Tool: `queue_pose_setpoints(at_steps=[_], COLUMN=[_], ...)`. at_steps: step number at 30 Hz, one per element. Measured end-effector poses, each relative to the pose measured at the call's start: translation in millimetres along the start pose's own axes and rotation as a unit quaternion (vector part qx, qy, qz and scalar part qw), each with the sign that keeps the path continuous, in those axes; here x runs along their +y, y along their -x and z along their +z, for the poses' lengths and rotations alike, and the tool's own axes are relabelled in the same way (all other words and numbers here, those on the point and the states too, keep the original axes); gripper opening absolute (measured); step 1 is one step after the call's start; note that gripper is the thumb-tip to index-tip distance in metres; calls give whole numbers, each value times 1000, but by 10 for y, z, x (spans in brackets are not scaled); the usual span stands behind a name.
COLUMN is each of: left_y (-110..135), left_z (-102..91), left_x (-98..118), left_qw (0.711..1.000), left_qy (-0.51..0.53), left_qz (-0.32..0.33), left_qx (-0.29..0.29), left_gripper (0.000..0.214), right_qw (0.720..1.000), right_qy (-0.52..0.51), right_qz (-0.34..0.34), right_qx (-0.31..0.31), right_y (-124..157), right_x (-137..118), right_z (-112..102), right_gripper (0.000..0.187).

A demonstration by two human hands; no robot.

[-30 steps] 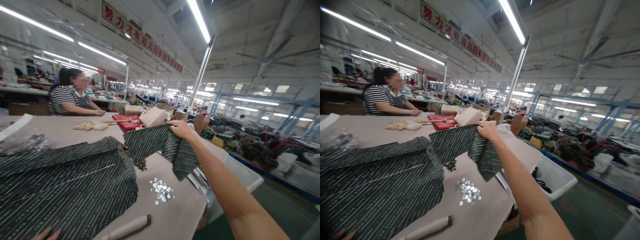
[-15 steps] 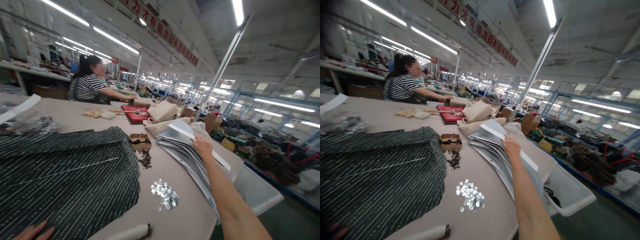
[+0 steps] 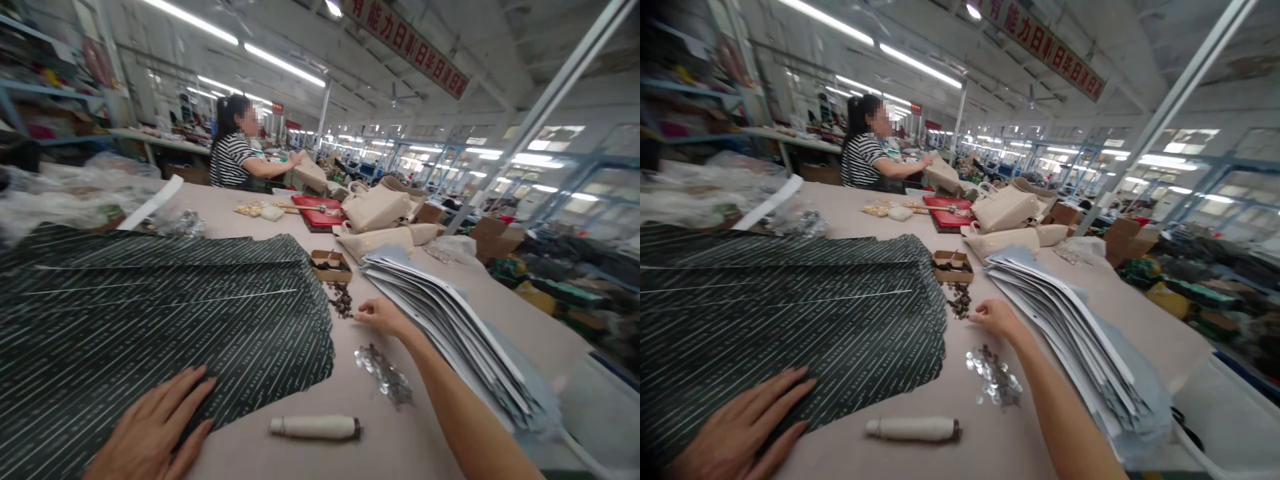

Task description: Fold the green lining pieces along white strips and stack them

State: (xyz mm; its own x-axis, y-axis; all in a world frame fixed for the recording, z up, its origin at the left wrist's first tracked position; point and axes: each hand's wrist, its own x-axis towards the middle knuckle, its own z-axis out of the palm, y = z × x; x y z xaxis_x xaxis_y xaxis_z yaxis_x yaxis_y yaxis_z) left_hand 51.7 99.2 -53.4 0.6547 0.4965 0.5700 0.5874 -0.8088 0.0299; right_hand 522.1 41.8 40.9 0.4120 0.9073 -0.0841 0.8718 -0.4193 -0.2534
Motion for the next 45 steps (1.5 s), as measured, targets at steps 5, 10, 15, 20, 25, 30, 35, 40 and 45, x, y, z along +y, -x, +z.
queue_pose_setpoints(at_steps=[5, 10, 15, 20, 25, 30, 35, 40, 45], left_y=[-263, -541, -744, -813, -715, -609, -507, -225, 115], left_z=[-328, -402, -436, -526, -585, -837, -1399, -1714, -1603], left_x=[-50, -629, -964, -887, -789, -927, -1131, -1060, -704], left_qw=[998, 990, 986, 981, 969, 946, 898, 793, 705], left_qy=[6, -49, -48, -42, -12, 84, 204, 331, 430], left_qz=[-50, -132, -149, -167, -211, -258, -285, -332, -354], left_qx=[-25, -30, -60, -92, -124, -176, -267, -388, -439], left_gripper=[29, 29, 35, 34, 12, 17, 36, 49, 46], right_qw=[998, 998, 997, 976, 953, 924, 876, 865, 823], right_qy=[-42, -41, -51, -204, -288, -361, -472, -500, -558], right_qz=[-37, -39, 20, 51, 43, 63, 57, -21, -76], right_qx=[-4, 21, 51, 55, 80, 104, 77, 14, -75], right_y=[-22, 34, 332, 742, 1117, 1387, 1625, 1900, 2183], right_x=[-147, -135, -133, -199, -435, -773, -1046, -1387, -2022], right_z=[256, 232, 188, 236, 271, 307, 426, 551, 660], right_gripper=[27, 28, 38, 49, 47, 50, 56, 37, 24])
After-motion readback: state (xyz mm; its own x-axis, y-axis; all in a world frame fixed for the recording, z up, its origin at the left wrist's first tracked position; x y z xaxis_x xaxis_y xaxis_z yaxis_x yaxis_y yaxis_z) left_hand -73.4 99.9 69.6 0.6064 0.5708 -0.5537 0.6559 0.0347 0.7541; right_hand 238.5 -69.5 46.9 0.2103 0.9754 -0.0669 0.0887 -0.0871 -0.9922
